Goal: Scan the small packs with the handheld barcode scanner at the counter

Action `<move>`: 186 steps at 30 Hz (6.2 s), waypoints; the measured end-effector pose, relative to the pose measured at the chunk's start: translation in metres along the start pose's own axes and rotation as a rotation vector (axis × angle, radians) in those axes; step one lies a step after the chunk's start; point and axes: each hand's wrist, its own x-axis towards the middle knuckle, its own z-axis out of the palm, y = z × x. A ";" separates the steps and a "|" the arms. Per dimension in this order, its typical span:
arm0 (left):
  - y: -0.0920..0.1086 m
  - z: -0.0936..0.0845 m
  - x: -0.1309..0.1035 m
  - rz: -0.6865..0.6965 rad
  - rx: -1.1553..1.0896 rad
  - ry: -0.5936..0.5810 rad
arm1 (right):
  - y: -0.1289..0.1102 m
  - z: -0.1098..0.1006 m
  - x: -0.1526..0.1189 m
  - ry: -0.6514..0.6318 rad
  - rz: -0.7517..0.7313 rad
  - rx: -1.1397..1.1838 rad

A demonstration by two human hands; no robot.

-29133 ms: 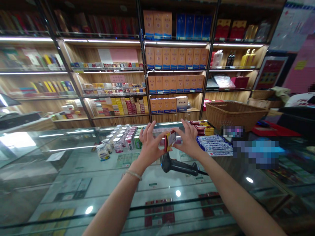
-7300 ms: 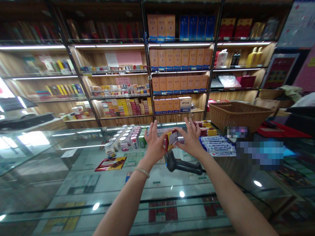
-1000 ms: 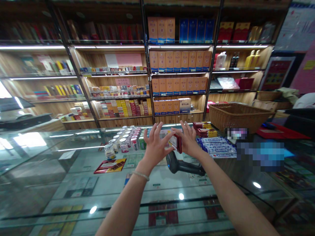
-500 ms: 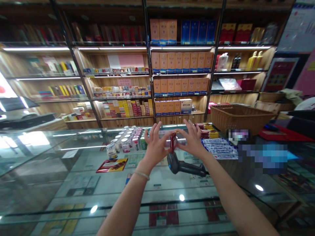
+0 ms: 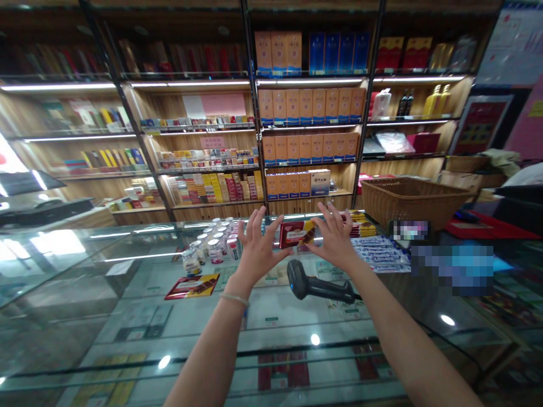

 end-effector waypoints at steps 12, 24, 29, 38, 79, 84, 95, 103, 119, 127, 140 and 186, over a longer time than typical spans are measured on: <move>-0.005 -0.002 0.001 -0.034 0.047 -0.021 | 0.000 0.000 0.001 -0.005 -0.017 -0.046; -0.044 -0.058 0.005 -0.056 0.121 -0.029 | -0.044 -0.015 0.034 0.025 -0.072 -0.004; -0.073 -0.081 -0.014 -0.084 0.156 -0.082 | -0.078 -0.004 0.040 -0.003 -0.101 0.069; -0.128 -0.115 -0.039 -0.141 0.203 -0.194 | -0.137 0.013 0.053 -0.078 -0.117 0.148; -0.232 -0.108 -0.175 -0.466 0.099 -0.637 | -0.253 0.105 0.001 -0.405 -0.182 0.271; -0.233 -0.106 -0.177 -0.441 0.089 -0.648 | -0.254 0.104 -0.002 -0.417 -0.172 0.263; -0.218 -0.115 -0.177 -0.189 0.276 -0.434 | -0.253 0.088 -0.002 -0.326 -0.232 0.236; -0.207 -0.125 -0.168 -0.160 0.289 -0.417 | -0.253 0.084 -0.003 -0.258 -0.271 0.228; -0.205 -0.126 -0.167 -0.134 0.243 -0.425 | -0.252 0.086 -0.003 -0.291 -0.289 0.249; -0.207 -0.124 -0.168 -0.111 0.274 -0.381 | -0.254 0.090 -0.005 -0.280 -0.231 0.262; -0.210 -0.127 -0.164 -0.154 0.348 -0.322 | -0.254 0.093 0.004 -0.319 -0.215 0.267; -0.032 -0.041 -0.004 -0.035 0.216 -0.231 | -0.040 -0.036 0.016 -0.229 -0.083 -0.067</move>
